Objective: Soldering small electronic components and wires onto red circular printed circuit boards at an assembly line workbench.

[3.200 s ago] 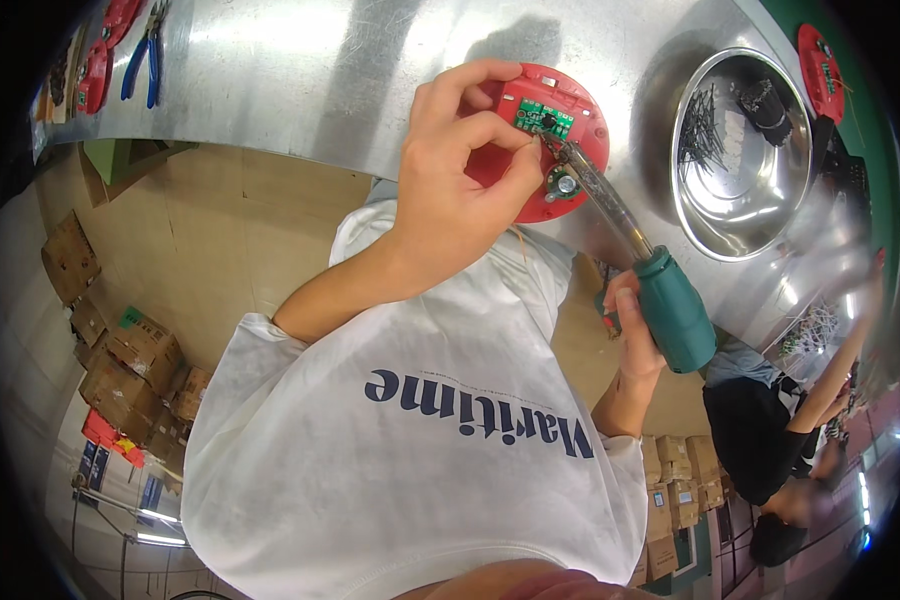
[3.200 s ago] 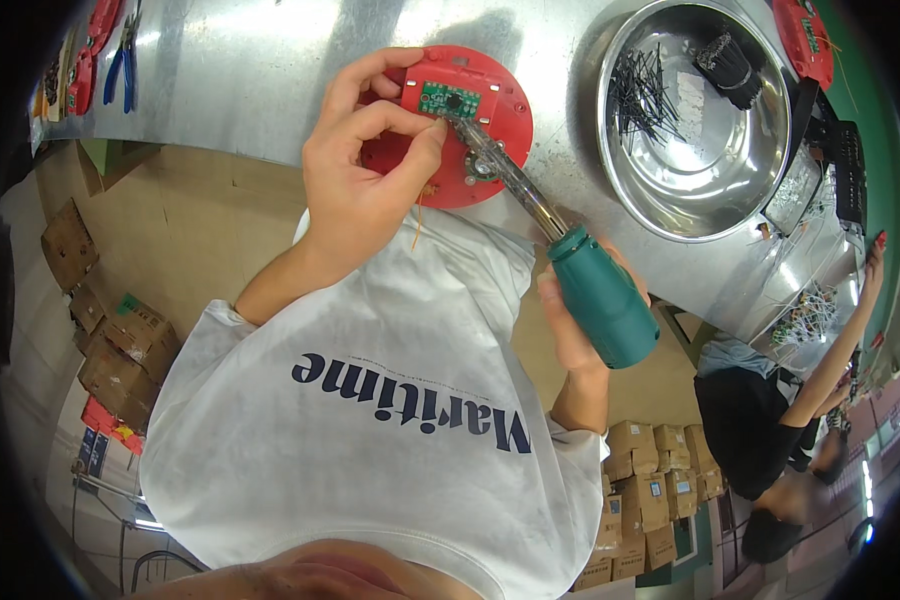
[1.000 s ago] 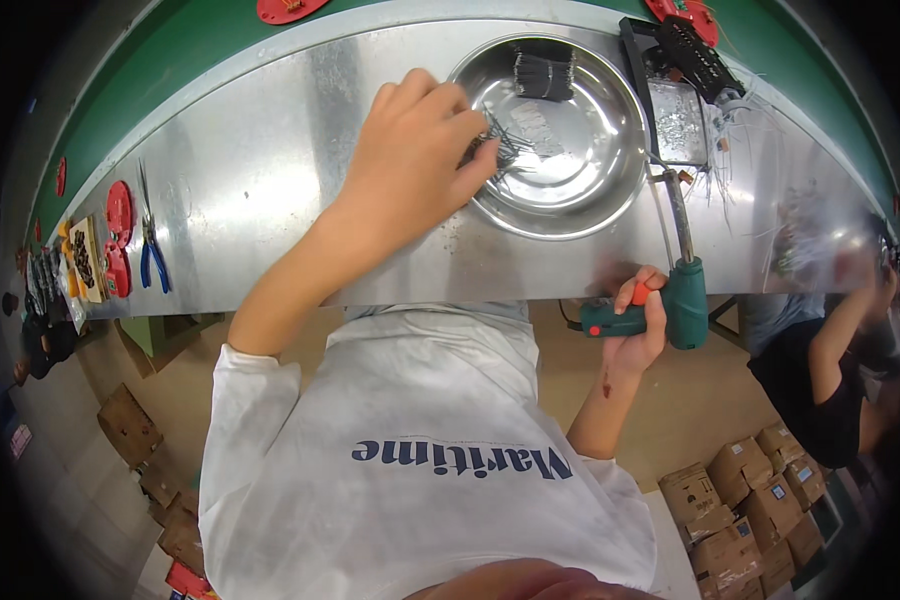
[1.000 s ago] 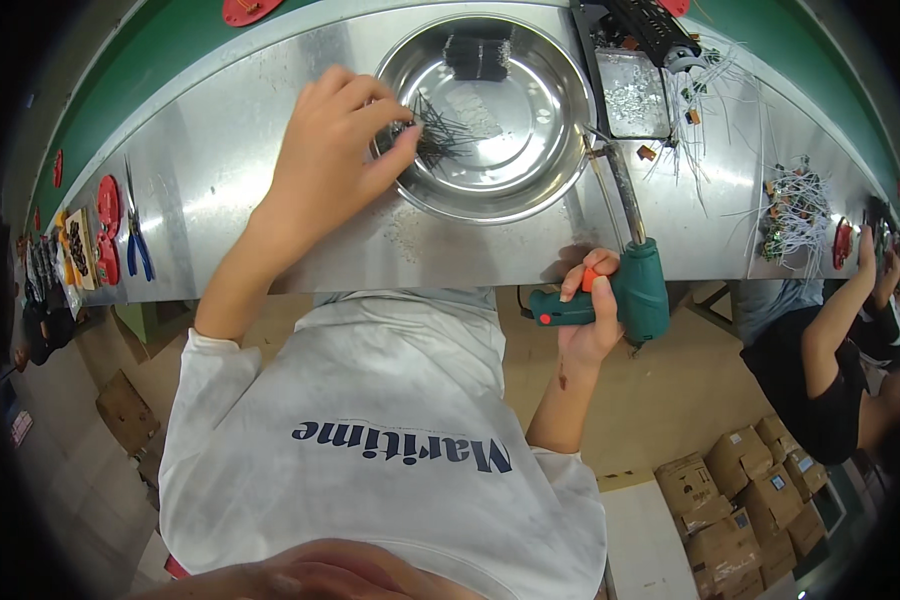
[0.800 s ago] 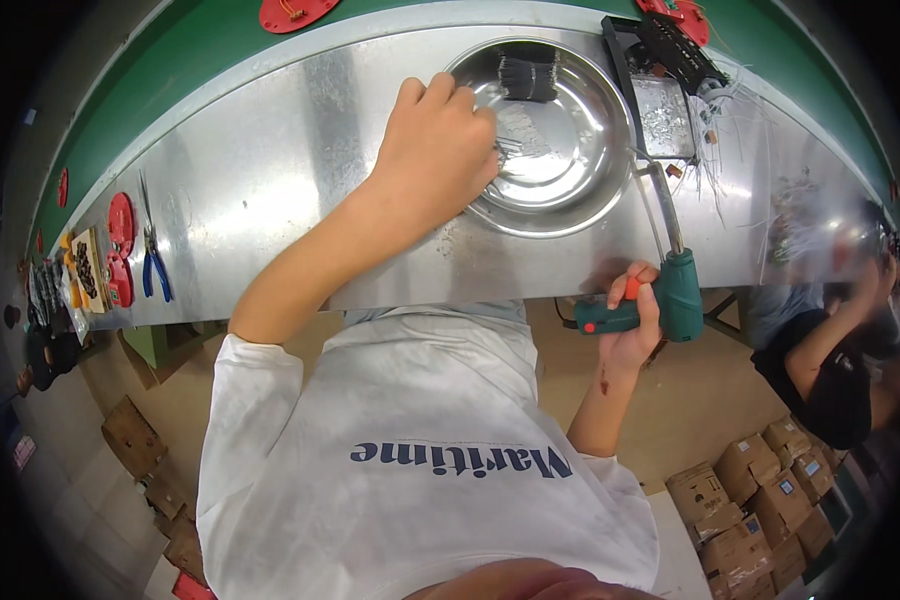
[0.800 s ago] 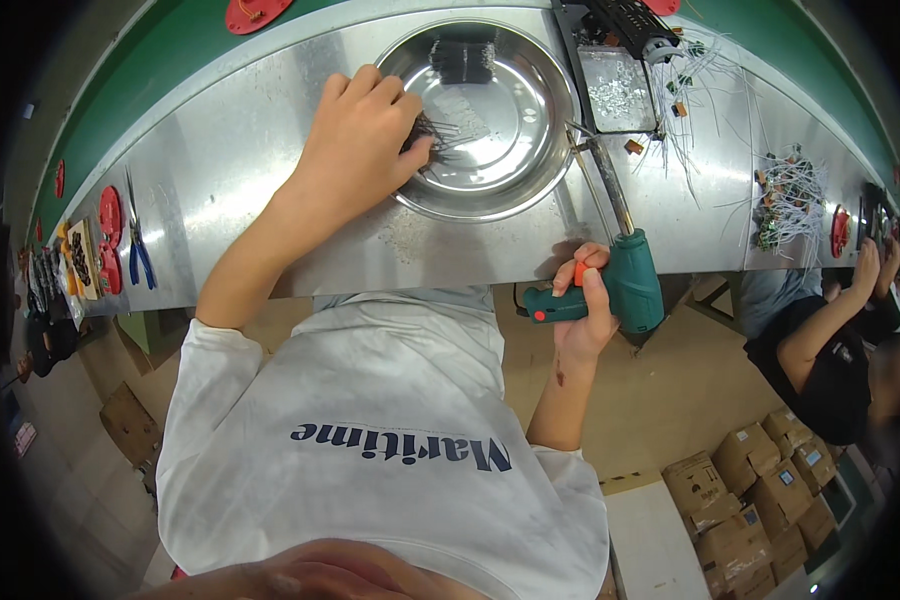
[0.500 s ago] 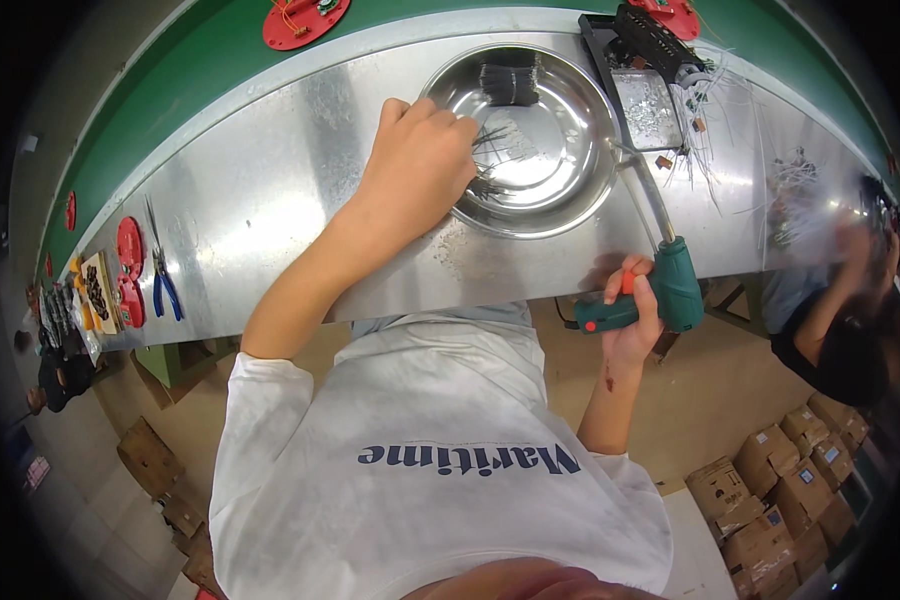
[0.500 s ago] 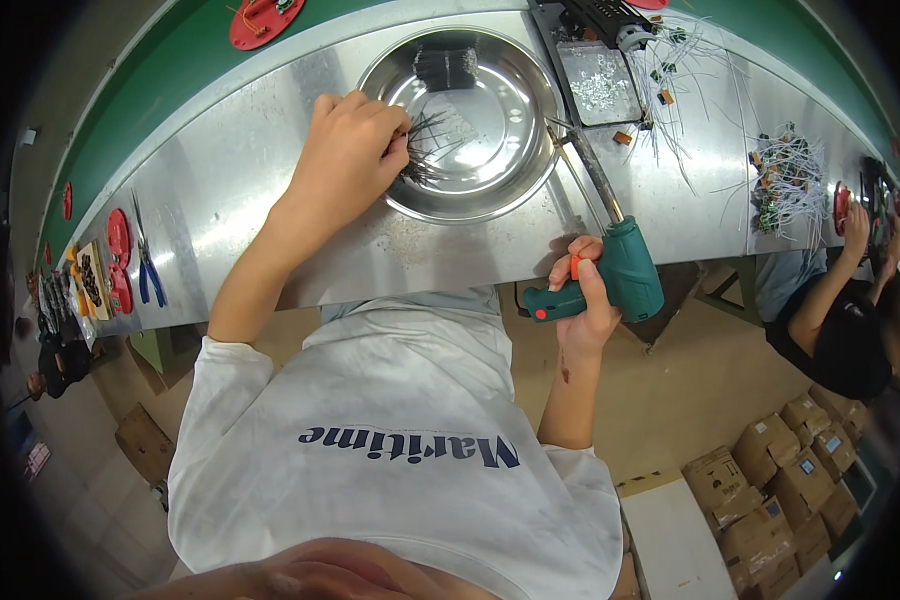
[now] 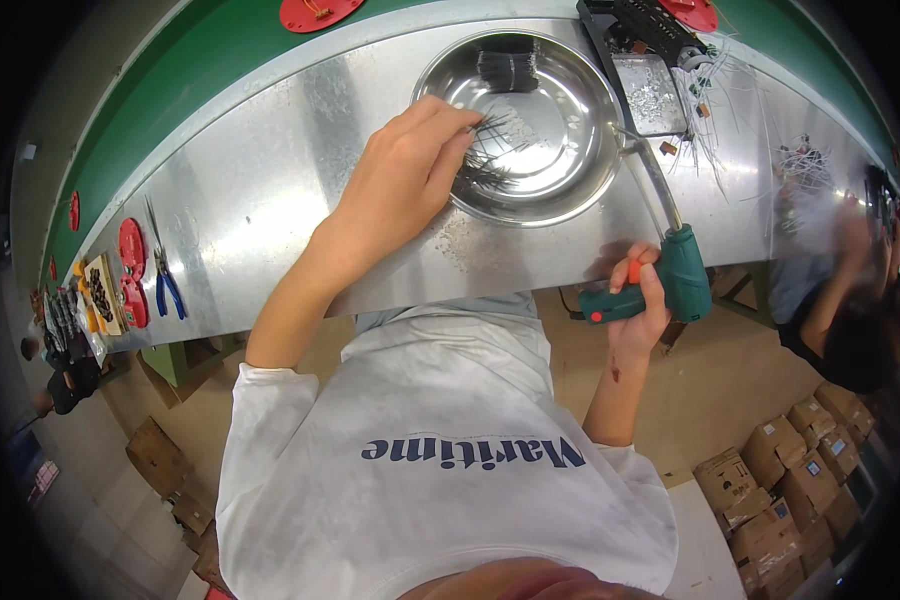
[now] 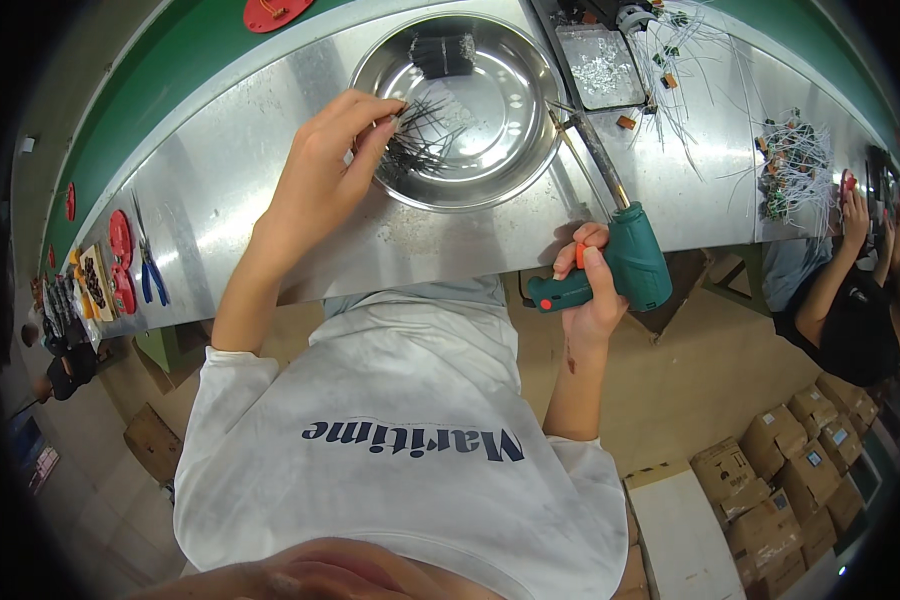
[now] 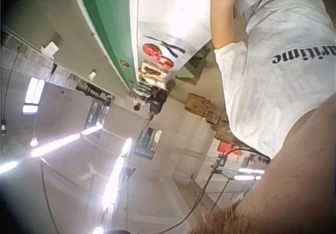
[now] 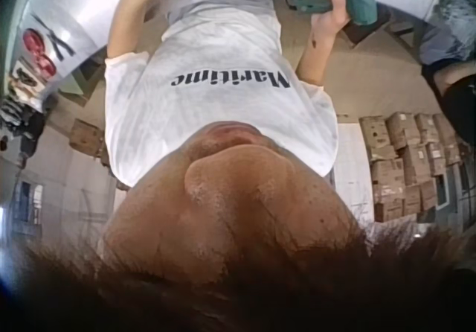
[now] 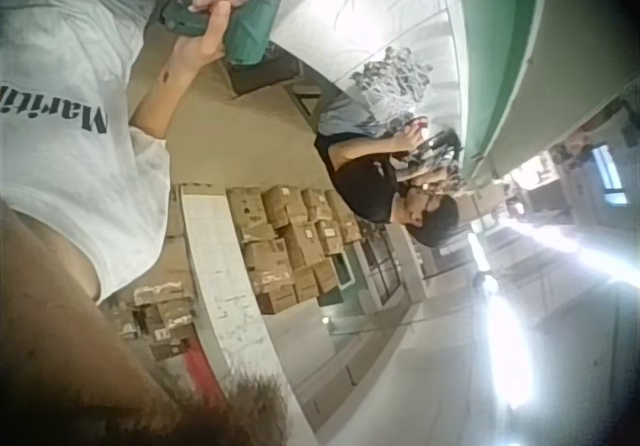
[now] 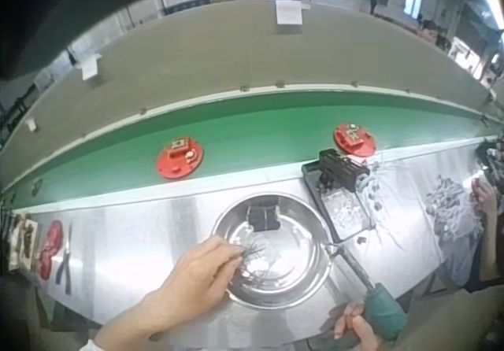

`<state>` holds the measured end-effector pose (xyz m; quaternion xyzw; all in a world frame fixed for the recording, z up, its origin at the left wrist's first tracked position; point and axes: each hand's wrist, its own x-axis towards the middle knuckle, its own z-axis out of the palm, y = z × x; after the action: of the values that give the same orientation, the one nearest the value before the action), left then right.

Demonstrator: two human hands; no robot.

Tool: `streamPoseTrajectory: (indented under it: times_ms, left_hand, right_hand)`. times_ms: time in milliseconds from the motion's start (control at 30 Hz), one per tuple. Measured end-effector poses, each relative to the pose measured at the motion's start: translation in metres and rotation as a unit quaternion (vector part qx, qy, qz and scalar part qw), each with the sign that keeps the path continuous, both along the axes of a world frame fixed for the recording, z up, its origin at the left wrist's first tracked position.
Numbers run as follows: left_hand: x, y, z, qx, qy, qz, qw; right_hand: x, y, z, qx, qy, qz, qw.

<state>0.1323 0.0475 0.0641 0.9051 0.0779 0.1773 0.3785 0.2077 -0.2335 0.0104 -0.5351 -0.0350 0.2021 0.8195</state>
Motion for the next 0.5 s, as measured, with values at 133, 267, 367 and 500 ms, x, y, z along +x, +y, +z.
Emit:
streamPoseTrajectory:
  times_ms: [133,267,367,500]
  left_hand:
    - [-0.001,-0.001,0.0,-0.038,0.0,0.011,0.999]
    - [0.002,-0.005,-0.001,-0.051,0.013,0.021,0.998]
    - [0.004,-0.003,-0.005,-0.063,0.003,0.032,0.997]
    - [0.011,-0.005,-0.008,-0.07,-0.001,0.029,0.997]
  right_hand:
    - [-0.002,-0.001,-0.002,0.007,0.005,0.002,1.0]
    - [-0.004,0.0,-0.005,0.016,0.012,0.001,1.0]
    - [-0.004,0.002,0.0,0.013,0.008,-0.001,1.0]
    - [0.002,0.002,-0.003,0.016,0.013,0.001,1.0]
